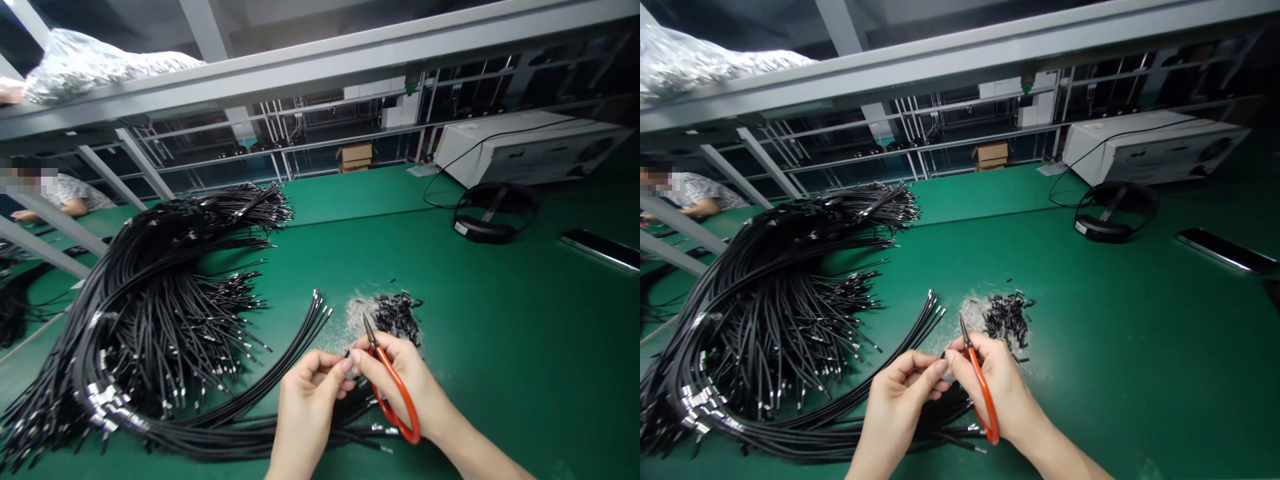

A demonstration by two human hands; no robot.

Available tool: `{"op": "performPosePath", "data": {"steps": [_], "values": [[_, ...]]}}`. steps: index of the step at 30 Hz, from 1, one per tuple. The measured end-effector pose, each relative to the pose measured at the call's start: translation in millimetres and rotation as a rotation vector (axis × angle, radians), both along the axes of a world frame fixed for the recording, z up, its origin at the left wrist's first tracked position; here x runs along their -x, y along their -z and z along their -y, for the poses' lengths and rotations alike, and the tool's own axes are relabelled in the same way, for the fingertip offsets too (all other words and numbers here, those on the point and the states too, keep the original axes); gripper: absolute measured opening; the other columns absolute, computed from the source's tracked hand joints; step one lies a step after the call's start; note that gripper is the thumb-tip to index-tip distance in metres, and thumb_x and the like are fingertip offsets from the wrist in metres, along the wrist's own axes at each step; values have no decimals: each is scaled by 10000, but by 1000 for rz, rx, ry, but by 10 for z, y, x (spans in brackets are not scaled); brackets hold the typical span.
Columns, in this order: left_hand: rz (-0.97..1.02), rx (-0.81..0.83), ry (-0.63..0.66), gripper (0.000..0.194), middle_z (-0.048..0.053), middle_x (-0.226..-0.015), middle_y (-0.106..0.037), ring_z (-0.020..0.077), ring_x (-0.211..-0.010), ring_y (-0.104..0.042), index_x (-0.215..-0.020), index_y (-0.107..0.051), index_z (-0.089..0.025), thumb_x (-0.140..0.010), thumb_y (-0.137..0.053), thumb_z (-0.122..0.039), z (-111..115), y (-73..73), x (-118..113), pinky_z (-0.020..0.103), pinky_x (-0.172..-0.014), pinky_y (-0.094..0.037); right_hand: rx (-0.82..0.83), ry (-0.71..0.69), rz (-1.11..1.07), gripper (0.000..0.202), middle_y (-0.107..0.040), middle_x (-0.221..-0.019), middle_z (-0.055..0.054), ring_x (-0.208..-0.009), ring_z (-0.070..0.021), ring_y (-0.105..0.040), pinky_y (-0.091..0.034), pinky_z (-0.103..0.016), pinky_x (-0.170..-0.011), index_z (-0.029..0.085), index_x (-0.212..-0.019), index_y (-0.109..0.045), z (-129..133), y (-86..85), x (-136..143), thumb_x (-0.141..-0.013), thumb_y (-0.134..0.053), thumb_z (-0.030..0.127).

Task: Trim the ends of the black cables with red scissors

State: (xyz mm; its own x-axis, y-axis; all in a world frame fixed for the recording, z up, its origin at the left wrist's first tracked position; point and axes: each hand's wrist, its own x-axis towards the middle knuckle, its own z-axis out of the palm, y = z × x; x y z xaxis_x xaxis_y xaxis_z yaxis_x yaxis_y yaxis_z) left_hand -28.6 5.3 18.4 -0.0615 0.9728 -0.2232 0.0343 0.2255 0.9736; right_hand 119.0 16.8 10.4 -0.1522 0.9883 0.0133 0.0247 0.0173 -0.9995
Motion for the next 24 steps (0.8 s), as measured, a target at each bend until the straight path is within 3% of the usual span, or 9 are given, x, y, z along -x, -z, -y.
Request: {"op": "performPosePath", "data": {"steps": [10,18,20,24], "values": [[-193,-178,12,182,32,-743,-696,163,-720,-649,-773,-685,-174,-794,-674,-354,34,169,-12,246,-696,-529,105,-15,-8,162,-493,-586,48,-457,-73,-403,-333,-183,-433,168,-761,-567,-23,-93,-9,-818,-570,319],[-32,24,49,249,38,-659,-690,147,-586,-664,-760,-701,-131,-714,-740,-372,-60,57,11,198,-533,-505,154,-144,42,200,-461,-560,59,-437,-83,-420,-342,-189,-419,180,-781,-557,-98,-25,-73,-850,-523,364],[19,79,74,280,44,-639,-684,143,-551,-658,-738,-696,-120,-689,-755,-390,-97,21,27,196,-507,-501,76,-131,124,204,-517,-600,40,-484,-102,-484,-391,-203,-467,189,-798,-565,-82,-10,-84,-875,-497,366],[26,125,125,322,57,-626,-681,143,-528,-640,-736,-700,-119,-700,-732,-438,-77,-28,51,213,-496,-493,-237,50,546,217,-644,-878,-46,-753,-185,-622,-467,-274,-670,213,-892,-604,-46,40,-153,-907,-466,380]]}}
